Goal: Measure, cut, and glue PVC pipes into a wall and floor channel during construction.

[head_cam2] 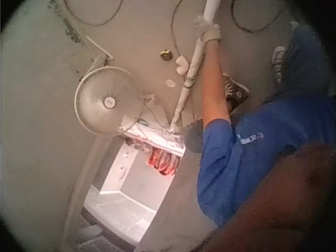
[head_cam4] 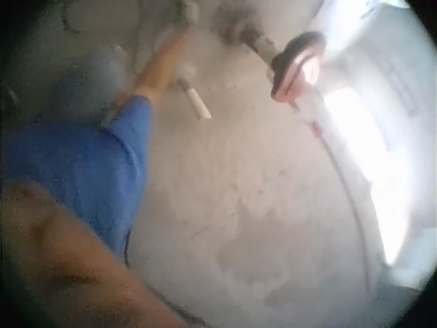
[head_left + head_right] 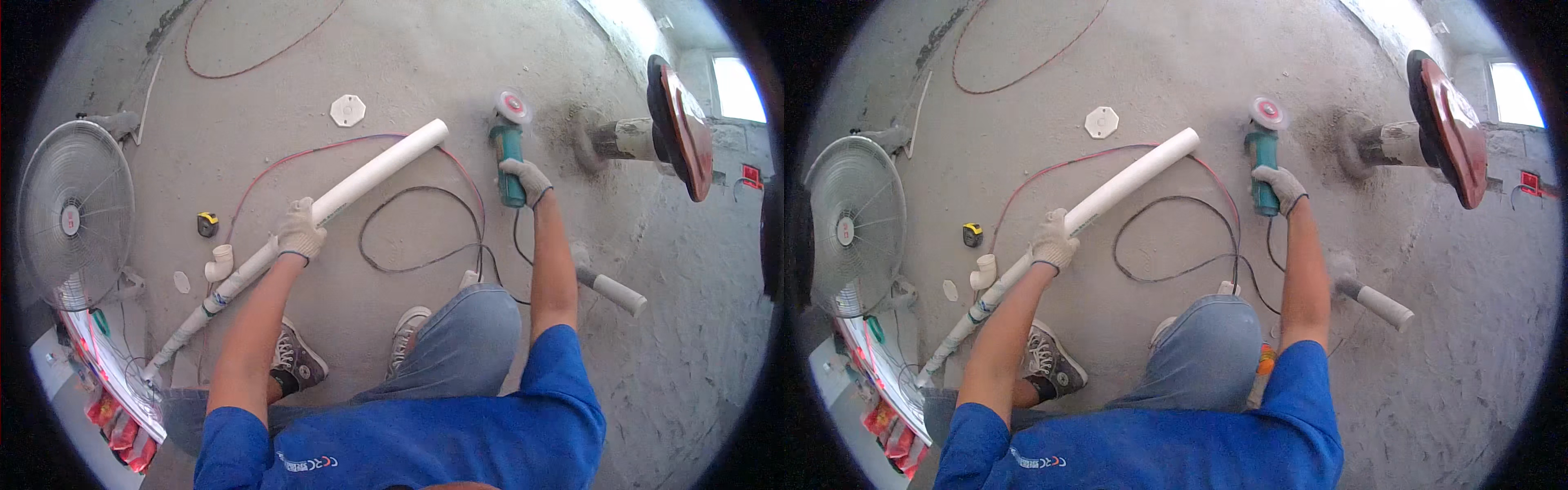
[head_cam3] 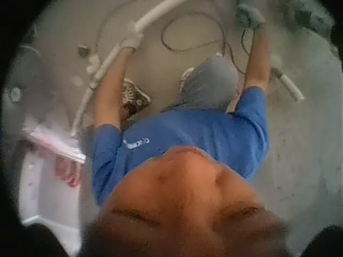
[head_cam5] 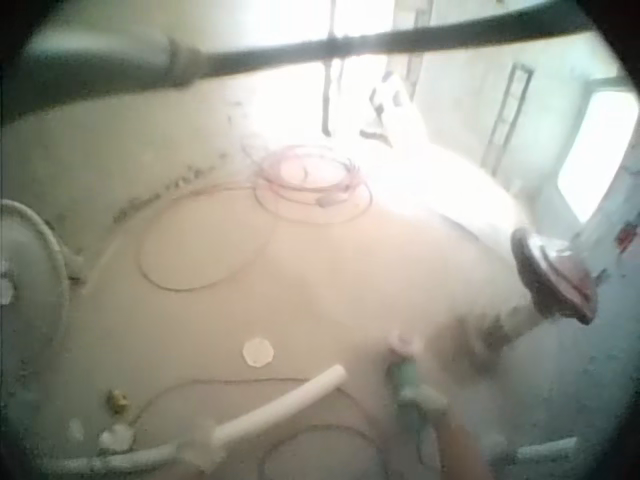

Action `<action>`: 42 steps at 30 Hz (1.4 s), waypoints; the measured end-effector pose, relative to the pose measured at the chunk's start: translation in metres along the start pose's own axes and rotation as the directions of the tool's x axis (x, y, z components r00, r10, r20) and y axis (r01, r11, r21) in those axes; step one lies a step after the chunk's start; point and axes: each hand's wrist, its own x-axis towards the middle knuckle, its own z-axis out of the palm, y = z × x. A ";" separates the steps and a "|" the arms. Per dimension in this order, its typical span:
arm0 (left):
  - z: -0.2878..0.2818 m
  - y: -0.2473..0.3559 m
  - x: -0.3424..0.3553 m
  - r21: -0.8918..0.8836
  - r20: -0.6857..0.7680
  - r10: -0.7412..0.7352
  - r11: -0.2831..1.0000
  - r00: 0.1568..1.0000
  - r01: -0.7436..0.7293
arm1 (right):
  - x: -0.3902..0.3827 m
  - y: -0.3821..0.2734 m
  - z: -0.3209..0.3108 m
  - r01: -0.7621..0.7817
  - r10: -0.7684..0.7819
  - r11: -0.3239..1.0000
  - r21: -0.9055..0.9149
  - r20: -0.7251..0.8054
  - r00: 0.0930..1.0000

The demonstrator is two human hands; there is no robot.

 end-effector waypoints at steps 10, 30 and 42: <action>-0.035 -0.008 -0.049 -0.894 0.367 0.325 -0.134 0.872 0.427 | 0.048 -0.038 -0.005 0.130 -0.431 0.680 -0.722 -0.249 0.867; -0.164 -0.031 0.065 -0.976 -0.216 0.302 -0.024 0.929 -0.219 | -0.095 0.021 0.013 -0.169 -0.739 0.246 -0.955 -0.297 0.605; -0.262 0.123 0.014 -0.289 -0.153 0.839 0.468 0.523 -0.835 | -0.360 -0.008 0.114 0.098 -0.724 0.430 -0.897 -0.278 0.631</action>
